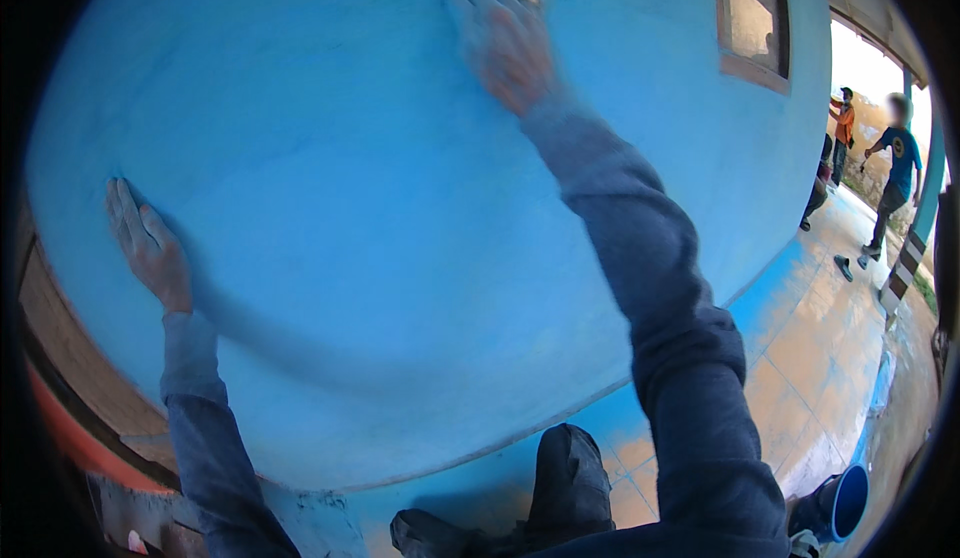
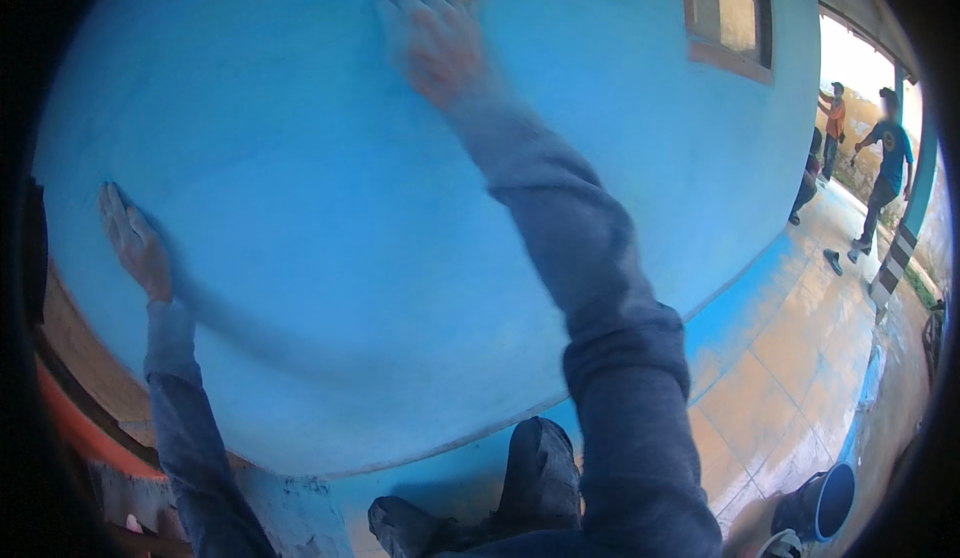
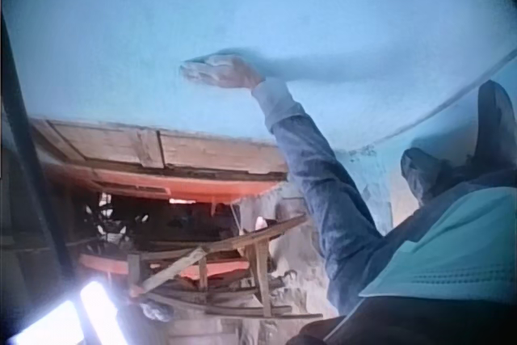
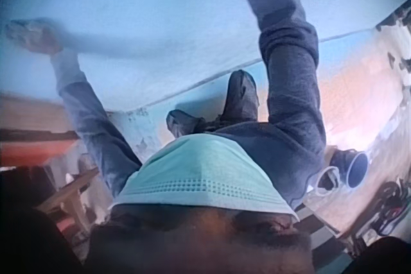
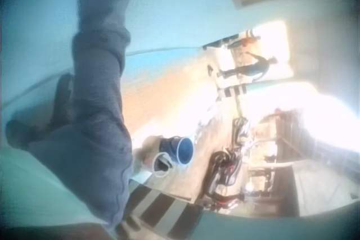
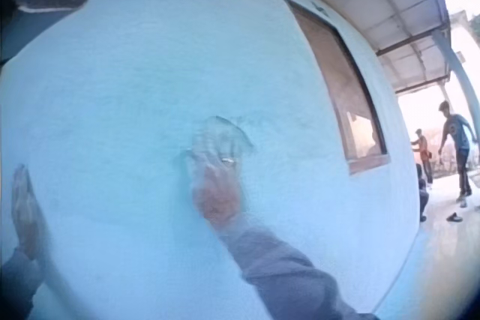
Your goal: The person smooths a light blue wall surface using a sanding block held in the right hand, moving it in circular and linear motions. The left hand rests on the wall for stability. The person occasionally adjusts the sanding block and continues smoothing different sections of the wall.
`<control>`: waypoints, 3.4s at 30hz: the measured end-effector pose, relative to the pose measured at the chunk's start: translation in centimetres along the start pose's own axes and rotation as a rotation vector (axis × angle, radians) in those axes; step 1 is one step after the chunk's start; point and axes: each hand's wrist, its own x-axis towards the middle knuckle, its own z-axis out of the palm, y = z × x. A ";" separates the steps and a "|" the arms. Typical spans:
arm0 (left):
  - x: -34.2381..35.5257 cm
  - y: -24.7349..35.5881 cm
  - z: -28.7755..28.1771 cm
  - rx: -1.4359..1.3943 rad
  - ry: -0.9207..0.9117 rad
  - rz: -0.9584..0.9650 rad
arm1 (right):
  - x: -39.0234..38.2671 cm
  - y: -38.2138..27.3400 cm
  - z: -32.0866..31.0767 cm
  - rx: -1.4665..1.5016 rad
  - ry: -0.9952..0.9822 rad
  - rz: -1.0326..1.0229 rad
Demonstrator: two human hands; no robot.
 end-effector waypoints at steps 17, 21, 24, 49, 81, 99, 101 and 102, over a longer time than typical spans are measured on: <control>0.6 -0.5 -0.3 0.011 0.003 -0.012 | 1.1 -9.8 0.3 -0.021 -0.380 -0.179; 0.7 -0.7 -0.2 0.049 0.000 -0.003 | -4.9 -7.7 0.1 0.145 -0.222 -0.342; 0.7 -0.5 -0.1 0.033 0.001 -0.016 | -0.1 -3.3 1.1 -0.033 -0.027 -0.175; 0.7 3.4 -0.5 -0.020 -0.044 0.089 | 0.4 -11.2 0.6 0.357 -0.223 -0.182; 11.5 24.8 7.3 0.092 -0.004 0.216 | -14.0 -9.4 -1.1 0.107 -0.139 0.228; 6.9 17.3 7.1 0.083 -0.099 0.477 | -14.7 -9.4 -0.3 0.041 -0.158 0.201; 0.6 17.5 4.2 0.000 -0.207 0.519 | -14.5 -9.4 -0.7 0.031 -0.160 0.196; 0.8 17.3 4.0 -0.010 -0.225 0.530 | -14.4 -9.4 -0.7 0.031 -0.162 0.199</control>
